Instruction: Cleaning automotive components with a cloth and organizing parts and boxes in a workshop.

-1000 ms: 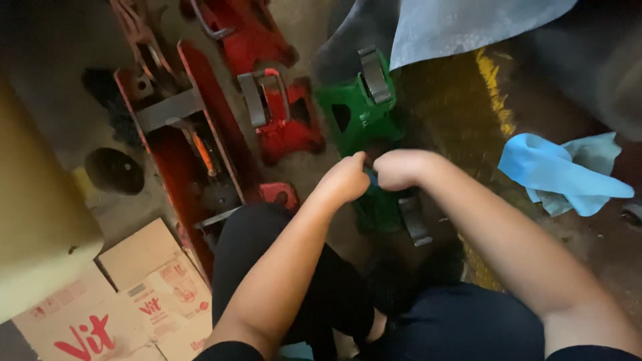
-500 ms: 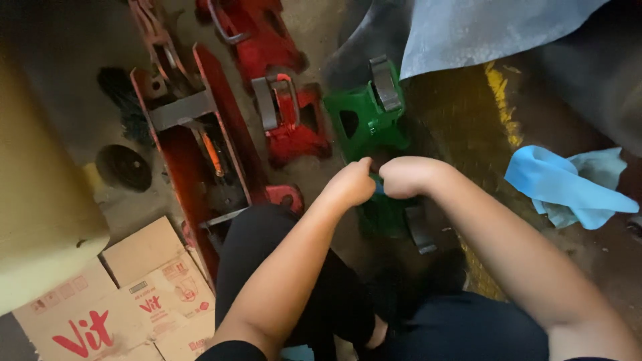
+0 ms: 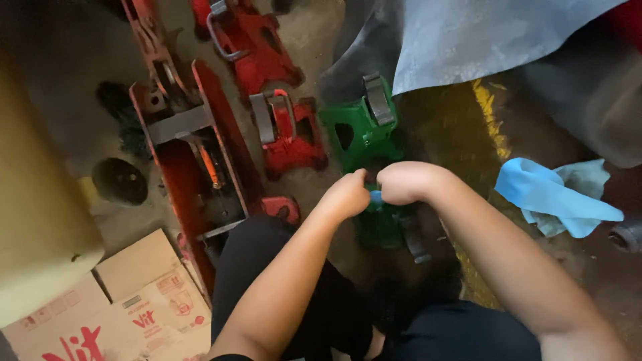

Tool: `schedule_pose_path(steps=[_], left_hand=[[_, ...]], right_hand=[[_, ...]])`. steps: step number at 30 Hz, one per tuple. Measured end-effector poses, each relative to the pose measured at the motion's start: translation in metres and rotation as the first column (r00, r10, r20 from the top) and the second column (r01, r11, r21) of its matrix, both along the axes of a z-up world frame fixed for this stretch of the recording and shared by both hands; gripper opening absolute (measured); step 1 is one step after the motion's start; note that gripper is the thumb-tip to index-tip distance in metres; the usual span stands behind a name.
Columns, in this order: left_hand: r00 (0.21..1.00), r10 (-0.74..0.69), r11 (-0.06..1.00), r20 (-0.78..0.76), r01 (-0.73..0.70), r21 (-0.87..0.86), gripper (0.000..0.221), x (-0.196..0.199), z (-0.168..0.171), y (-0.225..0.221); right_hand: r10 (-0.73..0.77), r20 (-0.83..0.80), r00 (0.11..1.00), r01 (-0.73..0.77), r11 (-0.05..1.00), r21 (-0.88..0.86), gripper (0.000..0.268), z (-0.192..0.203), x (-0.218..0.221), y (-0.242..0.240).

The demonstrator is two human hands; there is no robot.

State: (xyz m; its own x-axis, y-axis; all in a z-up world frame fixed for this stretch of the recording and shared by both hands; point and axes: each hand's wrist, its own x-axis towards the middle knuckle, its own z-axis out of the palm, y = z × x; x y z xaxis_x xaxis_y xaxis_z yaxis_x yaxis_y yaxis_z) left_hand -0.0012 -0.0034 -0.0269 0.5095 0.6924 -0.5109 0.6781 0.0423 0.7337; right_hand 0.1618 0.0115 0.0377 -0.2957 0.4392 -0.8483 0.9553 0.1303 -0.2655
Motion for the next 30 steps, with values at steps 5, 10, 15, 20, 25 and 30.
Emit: schedule_pose_path(steps=[5,10,15,20,25,30], left_hand=[[0.998,-0.024,0.999,-0.054,0.022,-0.028,0.037,0.003,0.007,0.002],[0.999,-0.015,0.998,-0.039,0.012,-0.063,0.041,0.001,0.014,0.005],[0.999,0.023,0.999,0.025,-0.024,0.038,0.046,0.002,-0.028,-0.004],[0.999,-0.008,0.996,-0.037,0.004,-0.084,0.036,-0.001,0.025,0.007],[0.998,-0.020,0.998,-0.062,0.016,-0.061,0.032,0.001,0.017,0.004],[1.000,0.008,0.997,-0.025,-0.010,-0.083,0.036,0.001,0.018,0.003]], right_hand=[[-0.037,0.021,0.999,0.038,0.998,-0.051,0.024,-0.016,0.001,-0.010],[-0.015,0.011,1.000,0.015,1.000,-0.017,0.023,-0.026,-0.001,-0.013],[-0.045,0.010,0.999,0.045,0.999,0.003,0.018,-0.012,-0.006,-0.008],[-0.006,0.003,1.000,0.006,0.999,-0.047,0.017,-0.022,-0.005,-0.012],[0.020,-0.014,1.000,-0.020,1.000,0.023,0.020,-0.002,-0.006,-0.008],[-0.044,-0.003,0.999,0.044,0.999,0.031,0.021,-0.023,0.000,-0.025]])
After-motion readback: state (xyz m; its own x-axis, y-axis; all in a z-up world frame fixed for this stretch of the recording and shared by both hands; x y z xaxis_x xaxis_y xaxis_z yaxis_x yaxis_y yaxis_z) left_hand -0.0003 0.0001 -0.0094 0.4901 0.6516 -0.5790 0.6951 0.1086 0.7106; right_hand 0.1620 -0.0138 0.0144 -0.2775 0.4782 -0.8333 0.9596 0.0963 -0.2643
